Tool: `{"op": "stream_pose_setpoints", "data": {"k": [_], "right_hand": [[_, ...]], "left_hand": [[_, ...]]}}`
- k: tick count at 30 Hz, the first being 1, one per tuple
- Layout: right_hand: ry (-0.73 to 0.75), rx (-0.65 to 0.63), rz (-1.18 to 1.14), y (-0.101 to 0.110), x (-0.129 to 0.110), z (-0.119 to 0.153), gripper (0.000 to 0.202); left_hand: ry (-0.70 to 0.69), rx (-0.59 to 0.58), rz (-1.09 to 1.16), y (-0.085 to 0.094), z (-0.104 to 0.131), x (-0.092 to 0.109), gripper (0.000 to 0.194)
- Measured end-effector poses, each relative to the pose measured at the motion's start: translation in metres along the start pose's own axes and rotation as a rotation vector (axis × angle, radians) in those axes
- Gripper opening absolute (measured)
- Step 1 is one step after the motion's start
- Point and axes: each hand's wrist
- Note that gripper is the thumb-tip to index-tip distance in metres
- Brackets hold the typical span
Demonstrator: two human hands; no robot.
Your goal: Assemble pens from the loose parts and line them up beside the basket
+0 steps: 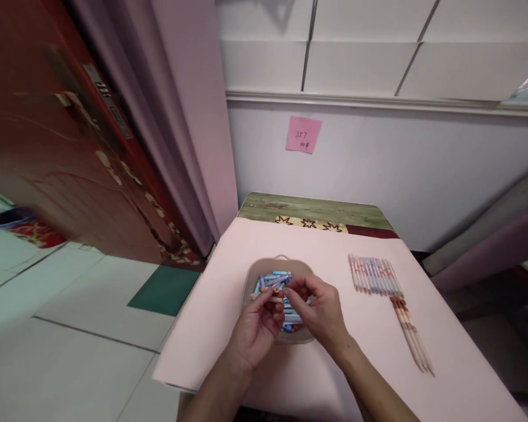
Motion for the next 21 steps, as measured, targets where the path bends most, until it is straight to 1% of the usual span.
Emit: {"op": "stream_pose_setpoints", "data": {"k": [4,8,12,16,19,21], "right_hand": [[0.066,0.044,0.09,0.003,0.005,0.003,0.013],[0.094,0.011,0.125,0.006,0.012,0.003,0.015],[0.054,-0.036,0.104,0.012,0.011,0.004,0.015],[-0.019,-0.067,0.031,0.014,0.007,0.003,0.014],[-0.057,-0.039,-0.016,0.016,0.006,0.004,0.017],[-0.054,-0.006,-0.016,0.017,0.004,0.006,0.018]], "left_hand": [[0.019,-0.001,-0.017,-0.002,-0.002,-0.01,0.001],[0.03,0.003,-0.022,-0.002,-0.002,-0.015,0.002],[0.028,-0.019,-0.051,-0.002,-0.001,-0.018,0.006],[0.063,-0.029,-0.048,-0.004,0.001,-0.021,0.006],[0.073,-0.052,0.004,-0.005,0.002,-0.02,0.003],[0.057,-0.083,0.04,-0.005,0.002,-0.017,0.004]]}}
Point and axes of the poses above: each hand's wrist, its own z-axis away from the middle knuckle, its own y-axis out of the back of the hand, x = y × z, and after that the axes turned 15 degrees about z, right-handed
